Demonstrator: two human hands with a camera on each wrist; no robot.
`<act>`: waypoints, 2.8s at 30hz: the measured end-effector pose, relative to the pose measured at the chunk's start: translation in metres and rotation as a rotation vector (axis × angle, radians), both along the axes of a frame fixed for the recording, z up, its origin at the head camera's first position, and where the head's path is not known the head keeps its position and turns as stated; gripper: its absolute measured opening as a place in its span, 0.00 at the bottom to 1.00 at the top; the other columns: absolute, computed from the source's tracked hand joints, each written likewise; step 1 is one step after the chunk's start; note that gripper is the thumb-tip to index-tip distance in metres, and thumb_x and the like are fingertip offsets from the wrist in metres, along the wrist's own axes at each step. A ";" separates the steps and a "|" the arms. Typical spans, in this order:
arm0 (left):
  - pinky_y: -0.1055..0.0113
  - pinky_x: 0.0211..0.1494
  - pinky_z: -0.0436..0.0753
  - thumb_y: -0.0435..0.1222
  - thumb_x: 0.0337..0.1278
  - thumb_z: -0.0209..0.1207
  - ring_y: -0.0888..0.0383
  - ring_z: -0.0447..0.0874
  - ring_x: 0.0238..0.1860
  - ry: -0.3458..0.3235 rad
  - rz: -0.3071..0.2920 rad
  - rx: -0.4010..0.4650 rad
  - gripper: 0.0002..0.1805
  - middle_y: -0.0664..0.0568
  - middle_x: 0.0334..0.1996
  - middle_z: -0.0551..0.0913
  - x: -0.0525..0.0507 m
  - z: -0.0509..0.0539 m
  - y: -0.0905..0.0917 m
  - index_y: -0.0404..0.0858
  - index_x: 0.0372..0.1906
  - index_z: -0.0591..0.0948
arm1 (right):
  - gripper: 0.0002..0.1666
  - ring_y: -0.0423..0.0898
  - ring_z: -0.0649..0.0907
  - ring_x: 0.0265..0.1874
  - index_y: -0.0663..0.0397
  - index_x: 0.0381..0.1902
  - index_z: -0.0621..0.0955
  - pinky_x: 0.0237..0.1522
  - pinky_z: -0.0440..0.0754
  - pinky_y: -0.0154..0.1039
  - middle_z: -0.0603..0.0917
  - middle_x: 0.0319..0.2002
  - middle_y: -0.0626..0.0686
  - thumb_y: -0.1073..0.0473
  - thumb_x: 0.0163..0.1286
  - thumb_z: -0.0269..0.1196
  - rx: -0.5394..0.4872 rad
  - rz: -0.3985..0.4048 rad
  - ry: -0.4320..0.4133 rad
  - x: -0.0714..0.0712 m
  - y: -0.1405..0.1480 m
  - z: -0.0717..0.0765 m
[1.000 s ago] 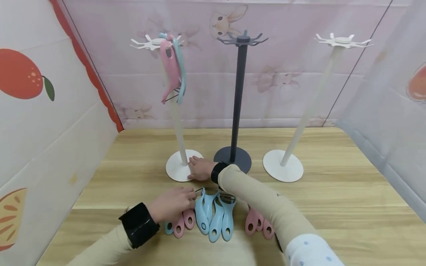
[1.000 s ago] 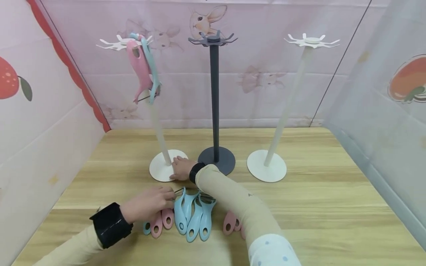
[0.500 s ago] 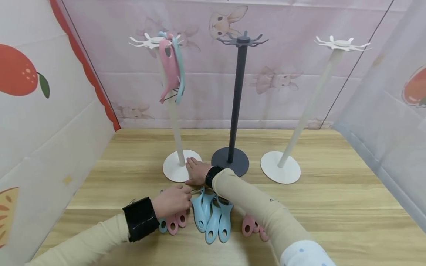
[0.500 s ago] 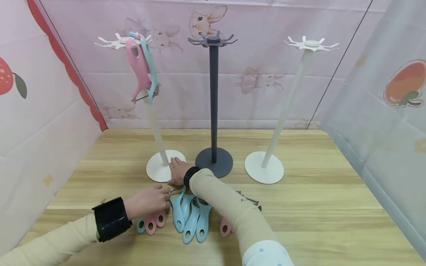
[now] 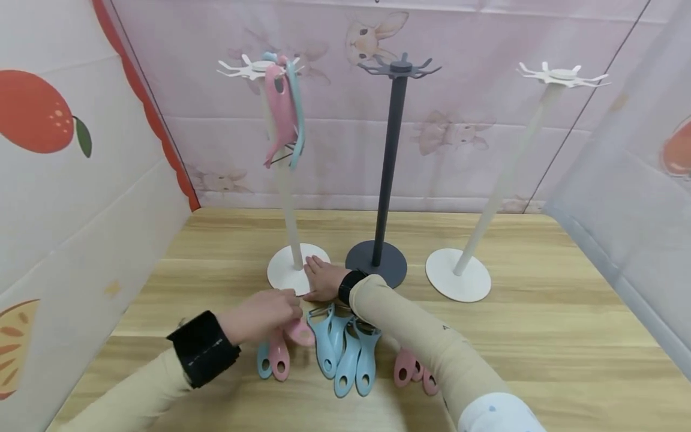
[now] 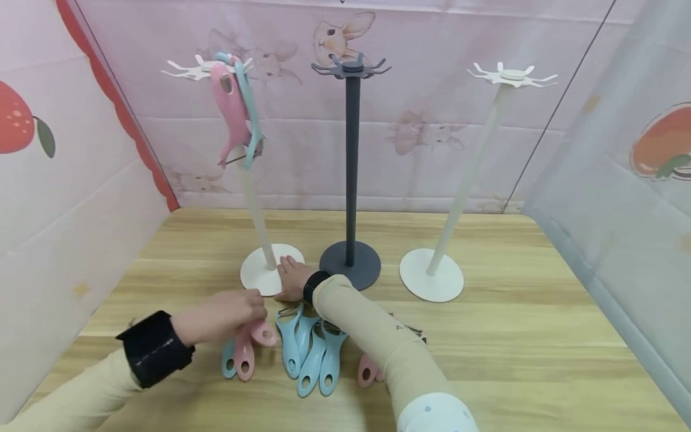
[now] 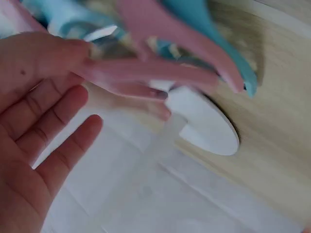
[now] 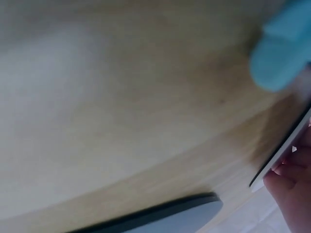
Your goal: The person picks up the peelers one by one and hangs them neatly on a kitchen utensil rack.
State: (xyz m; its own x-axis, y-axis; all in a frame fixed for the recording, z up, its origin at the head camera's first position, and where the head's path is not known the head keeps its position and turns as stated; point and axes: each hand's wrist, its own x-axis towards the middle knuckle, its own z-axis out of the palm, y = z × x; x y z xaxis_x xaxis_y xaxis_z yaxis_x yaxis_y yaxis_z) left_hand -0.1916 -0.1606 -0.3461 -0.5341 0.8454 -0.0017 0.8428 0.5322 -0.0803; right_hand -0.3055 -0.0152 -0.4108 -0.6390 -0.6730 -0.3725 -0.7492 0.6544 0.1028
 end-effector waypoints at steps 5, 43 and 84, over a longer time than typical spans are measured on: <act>0.69 0.33 0.75 0.23 0.37 0.66 0.62 0.71 0.30 -0.094 0.016 0.420 0.13 0.56 0.28 0.76 -0.003 0.020 -0.018 0.37 0.33 0.80 | 0.44 0.52 0.42 0.69 0.63 0.70 0.48 0.68 0.42 0.36 0.42 0.70 0.62 0.38 0.70 0.42 -0.040 0.033 0.026 -0.005 0.003 -0.013; 0.56 0.40 0.79 0.37 0.54 0.57 0.45 0.78 0.36 0.597 0.417 1.170 0.20 0.36 0.33 0.80 -0.050 0.155 0.006 0.25 0.47 0.78 | 0.48 0.49 0.37 0.69 0.58 0.71 0.41 0.68 0.42 0.38 0.35 0.71 0.57 0.33 0.67 0.40 -0.031 -0.067 -0.051 -0.005 0.001 -0.015; 0.49 0.55 0.70 0.35 0.51 0.60 0.41 0.68 0.56 0.262 0.263 0.736 0.28 0.34 0.56 0.69 -0.018 -0.005 0.019 0.27 0.57 0.70 | 0.37 0.54 0.58 0.66 0.62 0.68 0.58 0.64 0.59 0.46 0.59 0.67 0.61 0.44 0.70 0.49 -0.522 -0.050 -0.053 0.045 0.131 0.058</act>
State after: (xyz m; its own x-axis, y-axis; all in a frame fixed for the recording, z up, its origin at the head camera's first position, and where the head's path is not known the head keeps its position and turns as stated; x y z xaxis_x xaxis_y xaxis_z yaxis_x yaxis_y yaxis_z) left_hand -0.2098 -0.1416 -0.3508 -0.6206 0.4293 0.6562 0.6859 0.7028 0.1889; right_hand -0.2607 0.1154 -0.3524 -0.6647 -0.7466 -0.0285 -0.7108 0.6436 -0.2838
